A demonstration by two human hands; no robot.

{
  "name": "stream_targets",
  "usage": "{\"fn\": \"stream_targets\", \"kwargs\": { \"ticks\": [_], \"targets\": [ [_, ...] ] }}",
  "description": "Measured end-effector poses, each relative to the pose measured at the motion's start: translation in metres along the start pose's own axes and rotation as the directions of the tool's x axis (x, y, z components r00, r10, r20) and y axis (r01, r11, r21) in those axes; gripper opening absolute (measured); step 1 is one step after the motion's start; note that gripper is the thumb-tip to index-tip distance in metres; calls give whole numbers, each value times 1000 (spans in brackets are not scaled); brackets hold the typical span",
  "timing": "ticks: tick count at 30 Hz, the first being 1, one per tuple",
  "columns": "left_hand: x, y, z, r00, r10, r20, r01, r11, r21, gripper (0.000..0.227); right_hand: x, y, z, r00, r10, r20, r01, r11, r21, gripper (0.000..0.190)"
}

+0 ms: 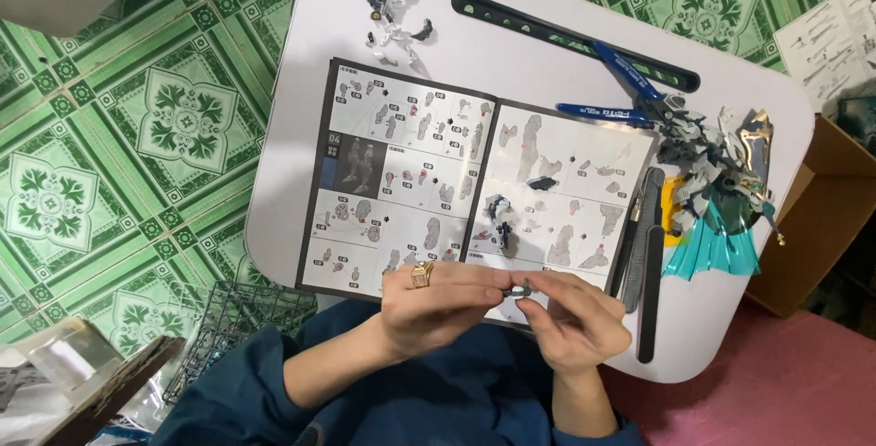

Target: Sanding and refining small plastic model parts using a hand tool while following an instruction manual.

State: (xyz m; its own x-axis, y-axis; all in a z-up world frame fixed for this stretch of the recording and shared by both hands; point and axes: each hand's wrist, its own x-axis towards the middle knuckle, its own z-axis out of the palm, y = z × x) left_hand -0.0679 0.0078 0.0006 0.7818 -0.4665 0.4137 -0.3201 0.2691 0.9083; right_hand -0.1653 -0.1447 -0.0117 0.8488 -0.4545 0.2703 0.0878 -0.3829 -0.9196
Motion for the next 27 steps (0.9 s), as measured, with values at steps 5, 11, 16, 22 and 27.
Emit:
{"fn": "stream_targets", "kwargs": {
  "ticks": [5, 11, 16, 22, 27],
  "targets": [
    [5, 2, -2, 999, -24, 35, 25, 999, -20, 24, 7, -7, -1, 998, 52, 32, -54, 996, 72, 26],
    [7, 5, -7, 998, -55, 28, 54, 998, 37, 22, 10, -2, 0, 984, 148, 101, -165, 970, 178, 26],
    [13, -3, -22, 984, -135, 115, 133, 991, 22, 17, 18, 2, -1, 969, 215, 120, -235, 953, 193, 24],
    [42, -30, -74, 977, -149, 155, 67, 895, 440, 28, 21, 19, -6, 956, 282, 76, -292, 940, 179, 20],
    [78, -55, -116, 942, -328, 65, 156, 604, 781, 22, 23, 22, 2, 925, 374, 68, -380, 904, 197, 20]
  ]
}}
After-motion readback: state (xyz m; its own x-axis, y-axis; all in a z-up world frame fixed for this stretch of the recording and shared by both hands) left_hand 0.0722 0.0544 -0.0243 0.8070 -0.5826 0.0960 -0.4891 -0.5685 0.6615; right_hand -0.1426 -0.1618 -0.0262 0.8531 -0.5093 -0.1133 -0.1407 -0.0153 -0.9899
